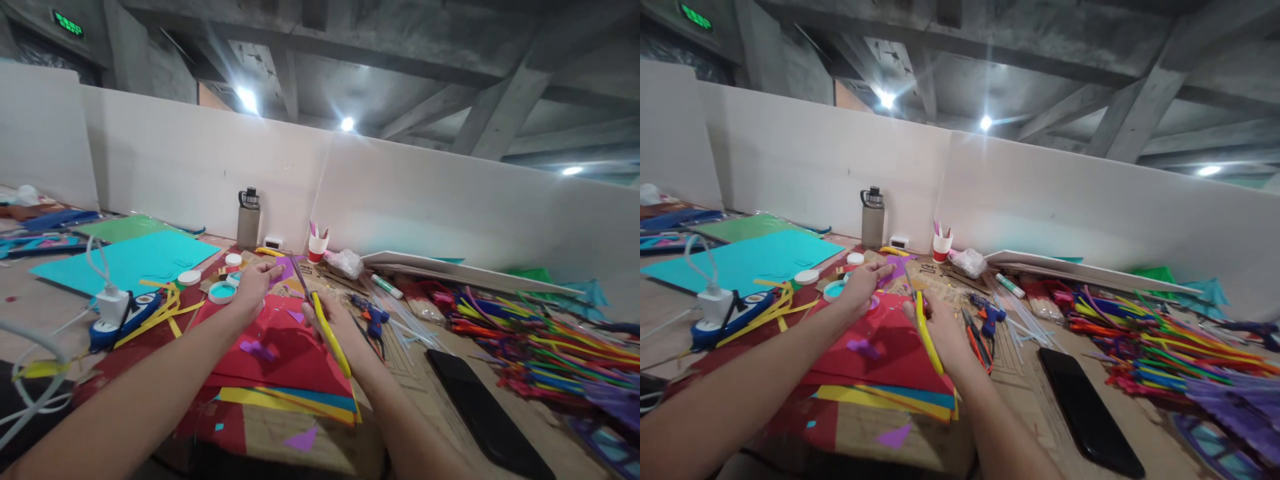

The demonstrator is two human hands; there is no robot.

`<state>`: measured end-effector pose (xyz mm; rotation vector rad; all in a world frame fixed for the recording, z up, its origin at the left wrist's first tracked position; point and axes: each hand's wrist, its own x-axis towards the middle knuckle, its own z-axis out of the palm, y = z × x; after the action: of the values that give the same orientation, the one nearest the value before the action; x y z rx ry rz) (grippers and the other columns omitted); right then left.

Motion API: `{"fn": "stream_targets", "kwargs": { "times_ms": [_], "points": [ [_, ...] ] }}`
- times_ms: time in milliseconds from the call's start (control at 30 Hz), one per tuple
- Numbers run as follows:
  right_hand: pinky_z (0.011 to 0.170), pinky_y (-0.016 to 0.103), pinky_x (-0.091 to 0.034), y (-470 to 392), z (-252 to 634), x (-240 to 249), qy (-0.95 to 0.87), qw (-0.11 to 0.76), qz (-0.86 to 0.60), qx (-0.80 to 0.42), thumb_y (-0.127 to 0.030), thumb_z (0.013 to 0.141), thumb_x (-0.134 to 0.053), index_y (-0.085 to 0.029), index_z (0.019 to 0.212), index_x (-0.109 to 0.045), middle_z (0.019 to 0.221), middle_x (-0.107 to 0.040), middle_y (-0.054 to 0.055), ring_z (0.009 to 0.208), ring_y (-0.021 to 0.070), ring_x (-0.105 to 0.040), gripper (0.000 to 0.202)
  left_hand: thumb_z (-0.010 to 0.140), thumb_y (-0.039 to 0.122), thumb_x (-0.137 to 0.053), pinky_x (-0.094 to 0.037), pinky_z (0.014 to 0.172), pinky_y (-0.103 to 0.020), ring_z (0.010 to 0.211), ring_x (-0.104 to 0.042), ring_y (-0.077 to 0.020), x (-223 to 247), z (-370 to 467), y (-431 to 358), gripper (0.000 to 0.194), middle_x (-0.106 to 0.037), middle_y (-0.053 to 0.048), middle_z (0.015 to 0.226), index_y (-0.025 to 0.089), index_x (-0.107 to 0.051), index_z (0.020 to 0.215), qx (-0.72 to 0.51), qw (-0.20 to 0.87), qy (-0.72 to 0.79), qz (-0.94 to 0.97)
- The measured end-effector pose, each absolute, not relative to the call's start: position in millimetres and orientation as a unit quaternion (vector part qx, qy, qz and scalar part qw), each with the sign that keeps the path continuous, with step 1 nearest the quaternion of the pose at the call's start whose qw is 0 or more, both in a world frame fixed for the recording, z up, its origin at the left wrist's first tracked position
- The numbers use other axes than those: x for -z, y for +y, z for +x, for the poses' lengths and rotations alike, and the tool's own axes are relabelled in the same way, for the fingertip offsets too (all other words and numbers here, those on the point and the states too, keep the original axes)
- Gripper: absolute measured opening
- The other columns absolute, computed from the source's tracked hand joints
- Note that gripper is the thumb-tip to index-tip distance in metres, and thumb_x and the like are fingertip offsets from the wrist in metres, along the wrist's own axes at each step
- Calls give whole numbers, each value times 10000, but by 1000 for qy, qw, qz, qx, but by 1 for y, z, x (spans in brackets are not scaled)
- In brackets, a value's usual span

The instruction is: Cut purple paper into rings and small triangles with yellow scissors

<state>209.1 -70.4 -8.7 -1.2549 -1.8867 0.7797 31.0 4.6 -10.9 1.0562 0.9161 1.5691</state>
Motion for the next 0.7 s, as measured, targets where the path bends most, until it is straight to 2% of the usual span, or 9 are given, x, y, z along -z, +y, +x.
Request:
{"fn": "stream_targets", "kwargs": {
  "times_ms": [100, 200, 400, 700],
  "points": [
    [447, 207, -409, -74, 209, 5, -735, 327, -494, -328, -559, 883, -485, -192, 933, -547, 714, -612, 12, 499, 103, -519, 376, 498, 341, -857, -392, 544, -231, 553, -531, -105, 9, 31, 5, 316, -632, -1, 607, 142, -670, 657, -669, 517, 344, 409],
    [407, 183, -388, -78, 207, 2, -713, 321, -498, -376, -586, 859, -512, -196, 879, -519, 678, -582, -7, 459, 83, -497, 390, 503, 301, -853, -432, 585, -232, 562, -550, -103, 7, 33, 2, 277, -639, 6, 605, 149, -664, 637, -687, 528, 316, 385],
    [349, 162, -358, -84, 205, 0, -668, 337, -499, -436, -631, 835, -498, -201, 854, -480, 651, -554, -29, 408, 67, -475, 431, 523, 260, -848, -434, 559, -226, 541, -526, -92, 3, 35, -3, 240, -621, 25, 595, 160, -660, 631, -681, 542, 310, 382],
    [335, 152, -335, -85, 208, -4, -654, 370, -499, -432, -636, 818, -498, -197, 912, -504, 616, -550, -49, 375, 61, -470, 449, 540, 267, -834, -425, 603, -234, 621, -562, -114, 3, 35, 0, 218, -655, -1, 645, 154, -687, 655, -642, 552, 303, 437]
  ]
}}
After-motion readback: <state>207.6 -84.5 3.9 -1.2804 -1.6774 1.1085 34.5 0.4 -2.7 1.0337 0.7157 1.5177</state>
